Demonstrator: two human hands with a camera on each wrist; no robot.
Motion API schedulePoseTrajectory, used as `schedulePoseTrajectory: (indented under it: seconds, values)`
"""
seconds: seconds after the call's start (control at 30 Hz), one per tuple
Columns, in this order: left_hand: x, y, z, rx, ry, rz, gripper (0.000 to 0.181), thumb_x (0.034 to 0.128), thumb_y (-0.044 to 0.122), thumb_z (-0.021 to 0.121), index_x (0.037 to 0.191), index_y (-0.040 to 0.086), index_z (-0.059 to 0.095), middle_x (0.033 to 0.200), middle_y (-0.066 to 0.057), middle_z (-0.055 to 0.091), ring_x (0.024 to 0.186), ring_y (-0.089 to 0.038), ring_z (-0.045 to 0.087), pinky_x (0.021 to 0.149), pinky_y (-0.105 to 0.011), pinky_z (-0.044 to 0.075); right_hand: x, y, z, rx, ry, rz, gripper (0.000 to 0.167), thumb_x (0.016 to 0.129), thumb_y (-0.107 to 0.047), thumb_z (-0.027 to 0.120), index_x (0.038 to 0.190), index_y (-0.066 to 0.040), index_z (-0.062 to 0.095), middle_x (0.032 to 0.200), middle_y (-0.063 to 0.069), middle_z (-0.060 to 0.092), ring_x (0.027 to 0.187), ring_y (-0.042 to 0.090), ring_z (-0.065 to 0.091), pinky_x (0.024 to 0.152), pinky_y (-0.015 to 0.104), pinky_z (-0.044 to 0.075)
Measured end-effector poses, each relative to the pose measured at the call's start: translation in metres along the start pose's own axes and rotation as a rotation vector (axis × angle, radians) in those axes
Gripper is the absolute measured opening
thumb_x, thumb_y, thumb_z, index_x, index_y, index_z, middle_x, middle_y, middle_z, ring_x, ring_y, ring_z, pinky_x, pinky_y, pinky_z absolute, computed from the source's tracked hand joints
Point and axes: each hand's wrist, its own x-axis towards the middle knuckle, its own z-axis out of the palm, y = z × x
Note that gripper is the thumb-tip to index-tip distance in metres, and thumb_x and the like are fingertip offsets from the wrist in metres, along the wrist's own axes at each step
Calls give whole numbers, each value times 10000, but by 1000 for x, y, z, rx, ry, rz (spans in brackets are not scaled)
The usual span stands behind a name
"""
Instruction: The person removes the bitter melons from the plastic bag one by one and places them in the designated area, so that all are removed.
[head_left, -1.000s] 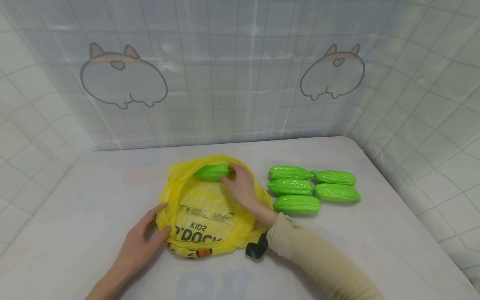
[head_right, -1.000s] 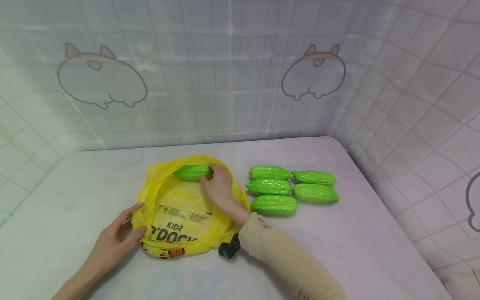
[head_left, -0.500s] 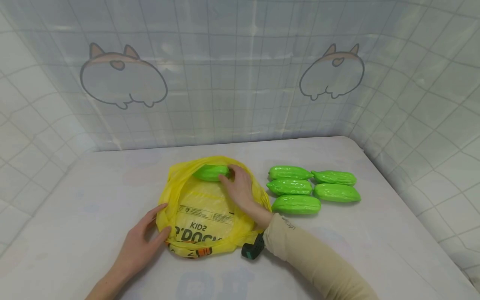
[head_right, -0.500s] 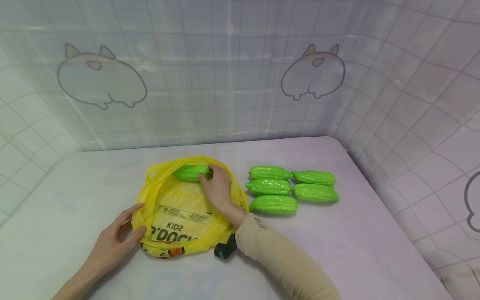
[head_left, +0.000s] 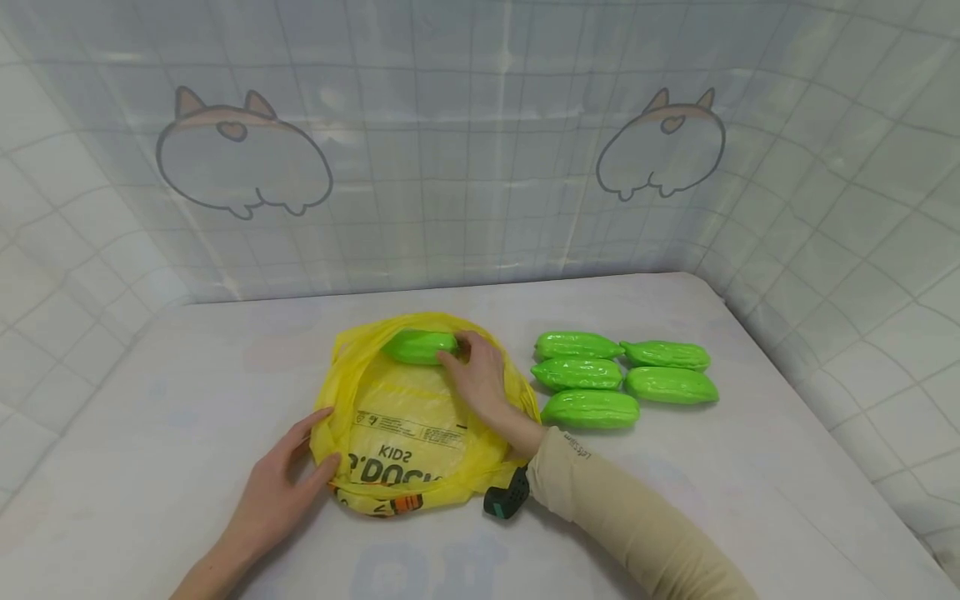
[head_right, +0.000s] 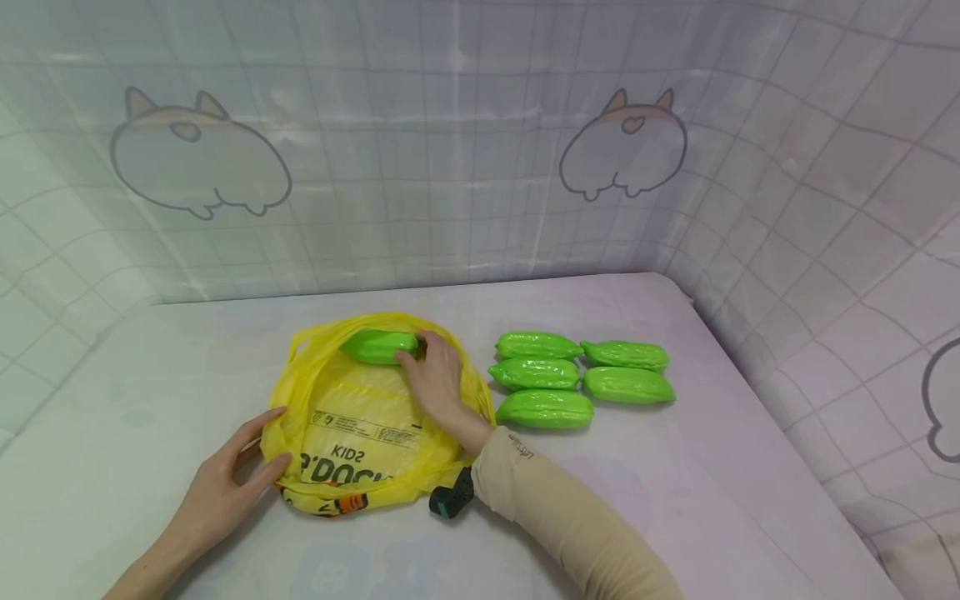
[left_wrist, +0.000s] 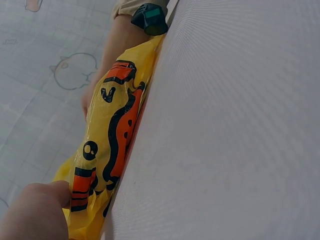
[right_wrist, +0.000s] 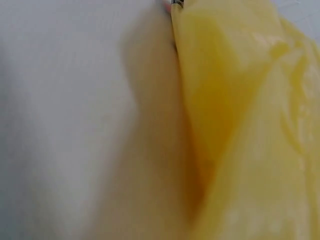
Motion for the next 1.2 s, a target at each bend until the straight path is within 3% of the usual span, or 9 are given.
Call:
schedulePoseTrajectory:
  seconds: [0.47, 1.2]
  values:
    - [1, 1, -2, 2, -16, -18, 709, 970, 462, 621, 1572, 268, 301, 1604, -210, 307, 1438, -475, 318, 1127, -716, 270, -6, -9, -9, -12, -26, -37, 374, 927, -226, 724, 1222, -3, 663, 1134, 132, 724, 1028, 258, 687, 937, 392, 566]
    - [2, 1, -4, -8, -12, -1, 704, 973, 433, 629, 1572, 259, 302, 1602, -220, 305, 1420, -487, 343, 1120, -708, 294, -19, -16, -33, -41, -63, 9, 444, 922, -260, 728, 1264, 7, 635, 1165, 142, 712, 1059, 269, 679, 954, 392, 572]
